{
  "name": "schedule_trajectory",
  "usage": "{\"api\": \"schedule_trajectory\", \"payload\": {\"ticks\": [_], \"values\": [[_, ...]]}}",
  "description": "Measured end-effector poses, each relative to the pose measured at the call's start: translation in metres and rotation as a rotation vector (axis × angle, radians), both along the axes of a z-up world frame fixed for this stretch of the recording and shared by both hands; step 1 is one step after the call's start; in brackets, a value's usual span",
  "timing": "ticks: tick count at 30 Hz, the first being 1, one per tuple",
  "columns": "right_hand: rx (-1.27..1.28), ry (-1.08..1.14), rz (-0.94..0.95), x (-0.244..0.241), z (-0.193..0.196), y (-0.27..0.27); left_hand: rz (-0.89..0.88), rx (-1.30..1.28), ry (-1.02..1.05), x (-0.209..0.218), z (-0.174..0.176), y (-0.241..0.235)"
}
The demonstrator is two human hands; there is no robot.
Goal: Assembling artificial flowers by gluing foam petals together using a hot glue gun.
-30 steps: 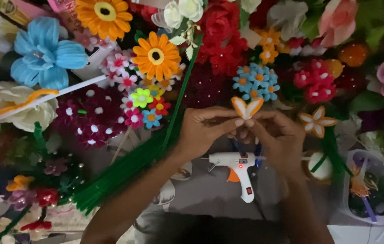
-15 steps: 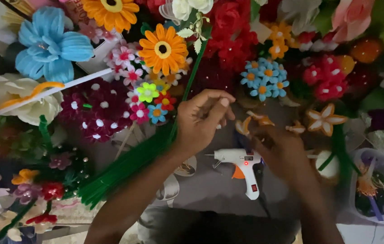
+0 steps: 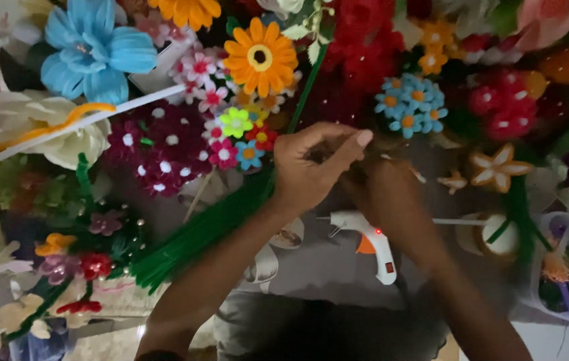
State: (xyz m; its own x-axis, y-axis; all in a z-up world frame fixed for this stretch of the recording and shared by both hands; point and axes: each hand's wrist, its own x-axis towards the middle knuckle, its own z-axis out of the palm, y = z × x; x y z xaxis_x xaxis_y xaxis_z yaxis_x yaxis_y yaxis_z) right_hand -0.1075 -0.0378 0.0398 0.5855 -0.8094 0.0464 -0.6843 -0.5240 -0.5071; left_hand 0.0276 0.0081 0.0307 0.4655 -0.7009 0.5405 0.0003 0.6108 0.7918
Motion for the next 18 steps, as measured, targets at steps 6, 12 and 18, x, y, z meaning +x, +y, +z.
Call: {"api": "schedule_trajectory", "payload": {"ticks": [6, 12, 18], "values": [[0.518, -0.168, 0.020, 0.010, 0.027, 0.000, -0.046, -0.003, 0.086, -0.006, 0.005, 0.004], [0.202, -0.356, -0.068, -0.022, 0.032, 0.020, -0.275, -0.031, 0.371, -0.004, 0.051, 0.027], [0.236, -0.521, -0.546, -0.029, 0.067, 0.038, -0.154, 0.092, 0.013, 0.005, 0.018, 0.010]]}}
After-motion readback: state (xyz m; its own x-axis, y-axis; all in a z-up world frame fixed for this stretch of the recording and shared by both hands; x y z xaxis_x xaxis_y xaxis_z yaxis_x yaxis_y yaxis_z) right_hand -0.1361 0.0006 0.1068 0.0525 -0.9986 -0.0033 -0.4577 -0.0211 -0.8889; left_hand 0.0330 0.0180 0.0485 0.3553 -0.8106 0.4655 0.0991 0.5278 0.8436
